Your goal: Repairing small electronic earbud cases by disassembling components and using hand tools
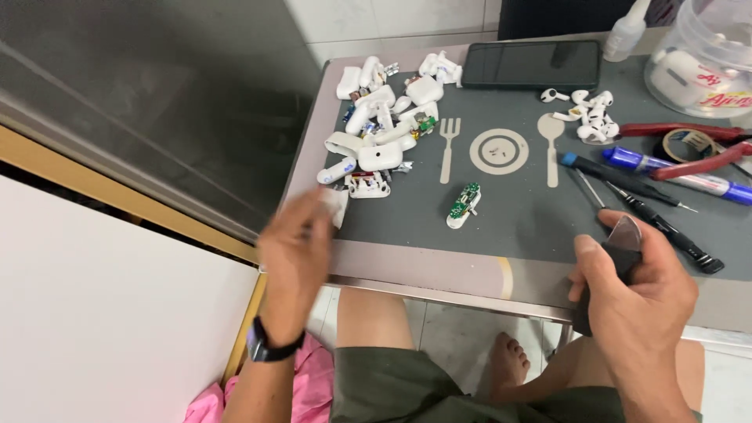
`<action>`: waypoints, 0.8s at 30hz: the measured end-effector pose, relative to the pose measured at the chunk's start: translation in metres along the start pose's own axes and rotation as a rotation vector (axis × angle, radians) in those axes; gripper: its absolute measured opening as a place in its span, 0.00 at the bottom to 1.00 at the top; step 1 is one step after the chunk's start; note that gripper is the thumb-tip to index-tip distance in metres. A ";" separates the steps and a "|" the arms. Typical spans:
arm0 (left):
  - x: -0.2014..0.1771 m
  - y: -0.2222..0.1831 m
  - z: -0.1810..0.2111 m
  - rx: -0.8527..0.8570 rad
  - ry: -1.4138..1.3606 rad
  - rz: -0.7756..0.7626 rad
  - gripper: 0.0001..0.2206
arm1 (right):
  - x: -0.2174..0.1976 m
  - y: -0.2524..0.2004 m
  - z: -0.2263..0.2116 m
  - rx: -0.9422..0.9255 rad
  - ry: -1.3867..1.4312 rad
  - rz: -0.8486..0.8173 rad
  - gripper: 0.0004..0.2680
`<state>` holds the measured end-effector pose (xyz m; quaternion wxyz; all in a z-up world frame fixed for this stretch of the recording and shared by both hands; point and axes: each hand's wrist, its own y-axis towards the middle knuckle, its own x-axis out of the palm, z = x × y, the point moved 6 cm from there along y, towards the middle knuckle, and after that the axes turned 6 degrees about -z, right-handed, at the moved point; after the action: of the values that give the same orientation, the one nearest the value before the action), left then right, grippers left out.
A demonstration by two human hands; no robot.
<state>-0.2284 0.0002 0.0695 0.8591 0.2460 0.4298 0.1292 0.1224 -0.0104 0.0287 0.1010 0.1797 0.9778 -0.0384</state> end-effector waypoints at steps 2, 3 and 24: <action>-0.002 0.004 -0.030 -0.094 0.183 0.067 0.10 | 0.001 0.004 0.008 -0.025 0.040 -0.006 0.10; -0.005 0.005 -0.046 -0.190 0.362 0.132 0.10 | 0.001 0.005 0.012 -0.048 0.075 -0.011 0.10; 0.155 0.011 0.055 -0.035 0.077 -0.455 0.15 | -0.011 0.028 0.045 -0.214 0.058 -0.175 0.18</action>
<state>-0.0914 0.0599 -0.0008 0.8532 0.1229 0.5043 -0.0510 0.1510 0.0064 -0.0138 0.0874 0.0831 0.9907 0.0626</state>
